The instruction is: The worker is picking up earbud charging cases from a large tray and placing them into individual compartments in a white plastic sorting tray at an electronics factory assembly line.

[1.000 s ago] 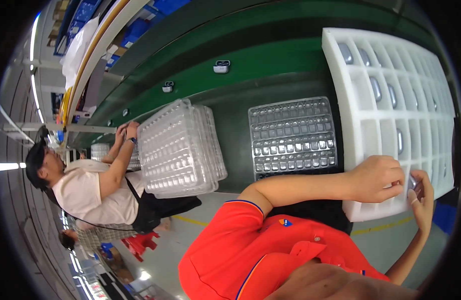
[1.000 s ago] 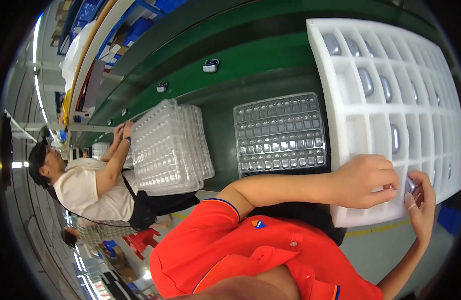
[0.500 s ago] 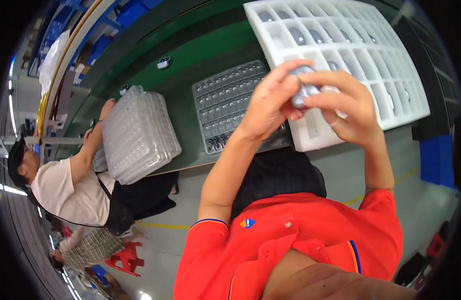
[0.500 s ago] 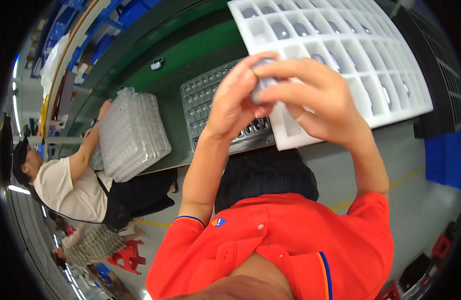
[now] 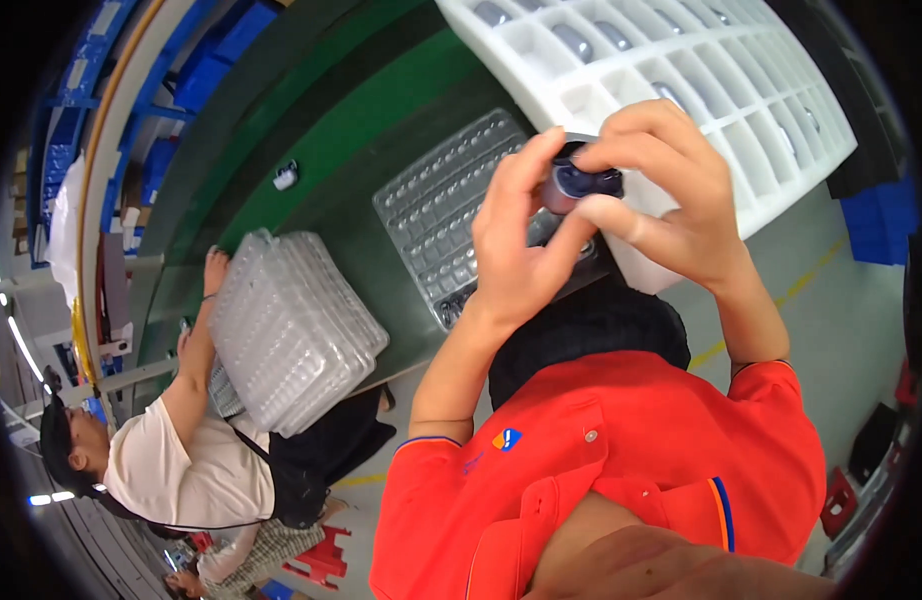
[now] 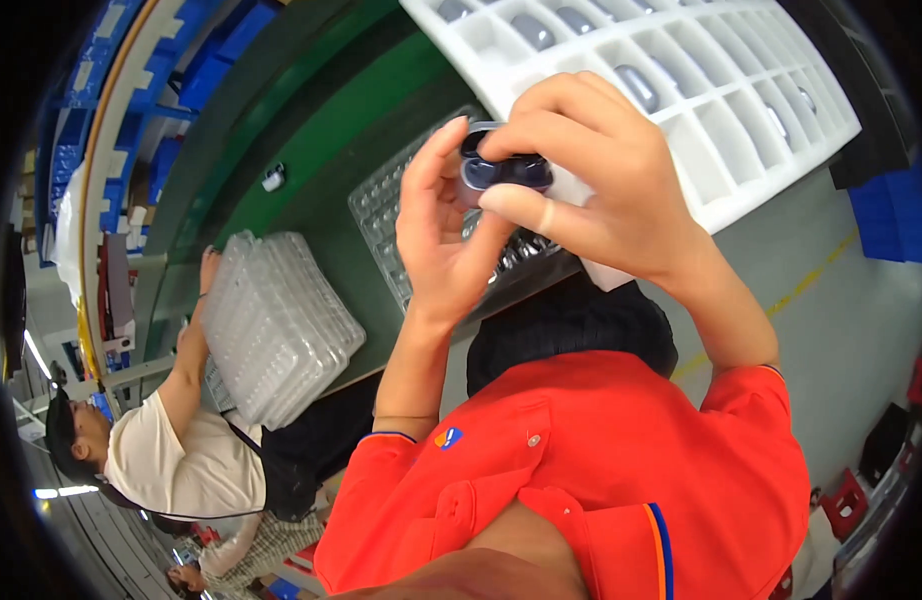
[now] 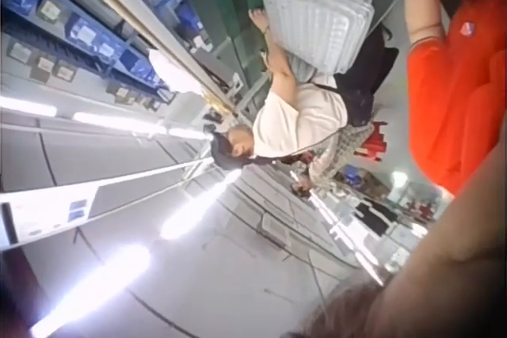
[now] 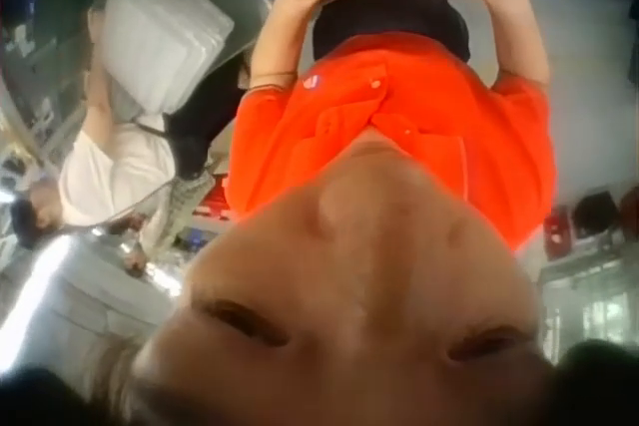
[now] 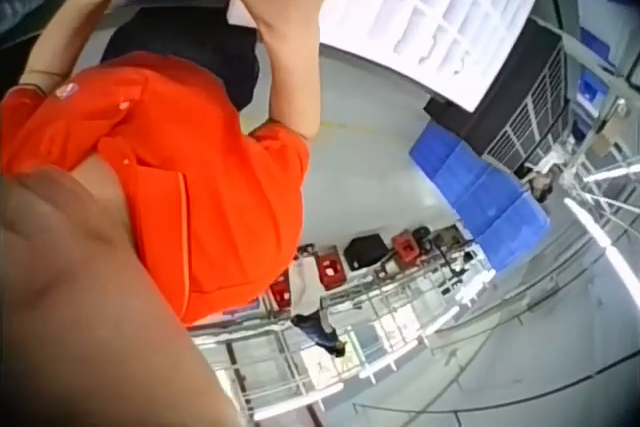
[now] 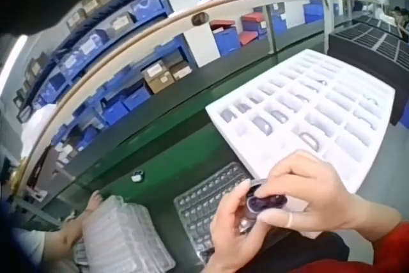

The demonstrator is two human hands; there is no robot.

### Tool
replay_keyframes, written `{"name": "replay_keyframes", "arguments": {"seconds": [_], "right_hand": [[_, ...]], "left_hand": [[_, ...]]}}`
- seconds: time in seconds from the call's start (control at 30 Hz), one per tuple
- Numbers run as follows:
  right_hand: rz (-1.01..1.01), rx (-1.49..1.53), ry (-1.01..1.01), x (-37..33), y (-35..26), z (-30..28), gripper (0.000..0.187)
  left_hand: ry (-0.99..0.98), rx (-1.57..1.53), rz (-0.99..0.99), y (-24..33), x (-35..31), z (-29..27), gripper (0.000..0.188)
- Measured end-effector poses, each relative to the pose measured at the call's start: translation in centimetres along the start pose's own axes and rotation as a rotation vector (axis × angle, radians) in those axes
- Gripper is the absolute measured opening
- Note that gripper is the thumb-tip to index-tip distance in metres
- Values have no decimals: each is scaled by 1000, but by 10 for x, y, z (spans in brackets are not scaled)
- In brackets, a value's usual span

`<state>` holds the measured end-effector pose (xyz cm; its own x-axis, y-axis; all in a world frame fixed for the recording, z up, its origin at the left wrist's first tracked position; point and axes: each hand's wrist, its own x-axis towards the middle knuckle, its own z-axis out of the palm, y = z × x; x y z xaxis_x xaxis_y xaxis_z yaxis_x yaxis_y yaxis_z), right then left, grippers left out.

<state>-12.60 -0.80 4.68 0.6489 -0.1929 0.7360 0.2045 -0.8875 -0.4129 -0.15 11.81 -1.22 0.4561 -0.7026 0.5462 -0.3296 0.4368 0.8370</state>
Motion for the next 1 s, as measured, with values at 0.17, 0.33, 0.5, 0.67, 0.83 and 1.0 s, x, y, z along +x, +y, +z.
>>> {"name": "replay_keyframes", "arguments": {"seconds": [0.17, 0.33, 0.5, 0.67, 0.83, 1.0], "right_hand": [[396, 317, -135, -4, 0, 35, 19], [602, 319, -30, -2, -23, 59, 19], [648, 300, -204, -26, -47, 91, 23], [390, 292, -434, -74, -21, 190, 21], [234, 226, -481, -55, -12, 236, 21], [196, 232, -530, -61, -7, 253, 22]], "left_hand": [[-12, 272, 179, -10, -6, -29, 56], [-95, 411, 161, -14, -2, -81, 51], [295, 8, -211, -91, 2, -156, 27], [460, 514, -344, -186, 14, -230, 30], [467, 665, -359, -216, 48, -212, 26], [405, 703, -434, -250, 67, -242, 23]]}}
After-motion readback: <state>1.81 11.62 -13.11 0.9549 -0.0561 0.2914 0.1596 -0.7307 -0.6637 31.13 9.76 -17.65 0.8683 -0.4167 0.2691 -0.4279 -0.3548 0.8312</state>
